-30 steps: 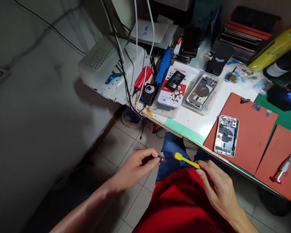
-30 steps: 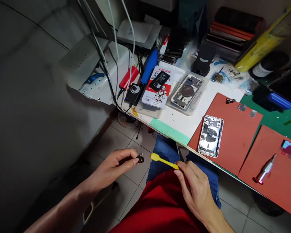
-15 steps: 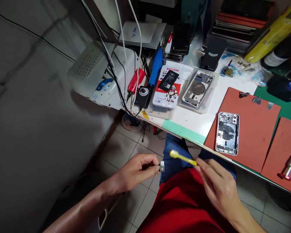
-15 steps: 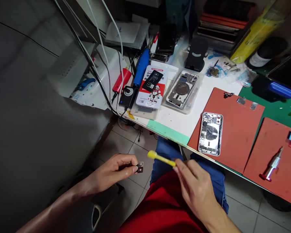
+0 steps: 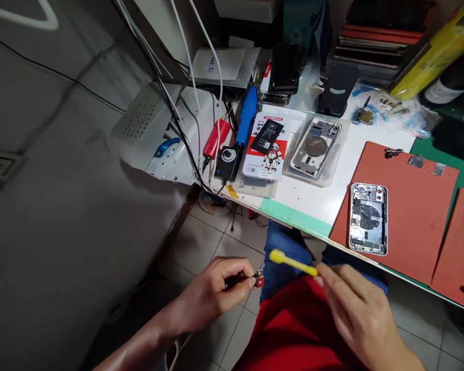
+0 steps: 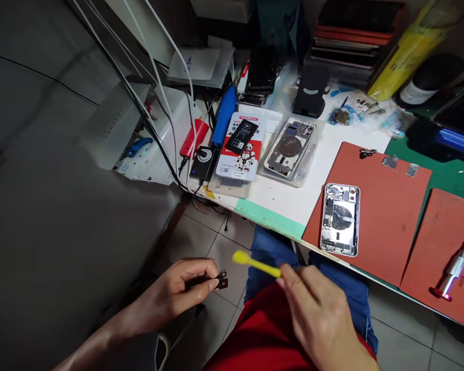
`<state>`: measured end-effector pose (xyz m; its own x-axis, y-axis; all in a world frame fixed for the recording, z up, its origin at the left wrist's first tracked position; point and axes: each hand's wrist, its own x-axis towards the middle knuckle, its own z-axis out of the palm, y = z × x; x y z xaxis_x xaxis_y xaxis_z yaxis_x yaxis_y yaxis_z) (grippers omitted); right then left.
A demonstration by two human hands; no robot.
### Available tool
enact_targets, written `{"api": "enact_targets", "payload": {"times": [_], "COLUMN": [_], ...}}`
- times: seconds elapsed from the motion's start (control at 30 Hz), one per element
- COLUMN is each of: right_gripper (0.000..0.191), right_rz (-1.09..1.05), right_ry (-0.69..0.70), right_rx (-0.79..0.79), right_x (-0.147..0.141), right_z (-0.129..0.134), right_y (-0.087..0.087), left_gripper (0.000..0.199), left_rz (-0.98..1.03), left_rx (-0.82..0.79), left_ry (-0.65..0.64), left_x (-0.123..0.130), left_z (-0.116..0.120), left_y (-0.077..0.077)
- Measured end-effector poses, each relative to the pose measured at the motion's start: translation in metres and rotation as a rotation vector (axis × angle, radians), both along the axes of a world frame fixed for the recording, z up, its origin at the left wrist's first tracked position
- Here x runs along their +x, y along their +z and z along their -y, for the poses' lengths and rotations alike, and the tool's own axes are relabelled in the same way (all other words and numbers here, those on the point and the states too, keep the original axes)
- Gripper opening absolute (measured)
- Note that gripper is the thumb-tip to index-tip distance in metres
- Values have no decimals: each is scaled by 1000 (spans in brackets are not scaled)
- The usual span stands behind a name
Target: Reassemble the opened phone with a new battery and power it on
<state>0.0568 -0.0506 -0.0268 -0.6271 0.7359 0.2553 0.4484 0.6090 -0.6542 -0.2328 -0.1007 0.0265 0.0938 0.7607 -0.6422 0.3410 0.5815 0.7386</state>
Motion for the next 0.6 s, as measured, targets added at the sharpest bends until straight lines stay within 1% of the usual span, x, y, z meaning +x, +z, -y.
{"api": "enact_targets", "payload": {"times": [0.07,0.13,0.2,0.3,0.33,0.43,0.47,0.57,0.6], "right_gripper": [36,32,30,31,30,28,28,30,30], "right_rz": [4,51,78,41,44,70,59,26,37], "right_ry": [67,18,-33,45,58,-14,-8,71,58], "right_rx": [-2,17,-6,-70,-70,-38,-45,-83,-77], "right_x": [0,-1,-2,-5,-6,-8,-8,-6,-4], "right_z": [1,1,1,0,0,0,0,0,0], "right_y": [1,3,6,12,13,15,14,11,11], "left_gripper": [28,27,27,28,29,31,31,28,28], "left_rz": [-66,-120,-164,-200,-201,-178,-165,-115,-91], "left_rx": [3,13,26,55,59,41,29,-1,-14], "left_ry": [-20,-41,-50,-54,-55,-47,-40,-8,8], "left_x": [1,2,2,3,3,3,3,1,0], "left_z": [2,4,5,6,6,5,5,4,4], "left_y": [0,0,0,0,-1,-1,-1,0,-1]}}
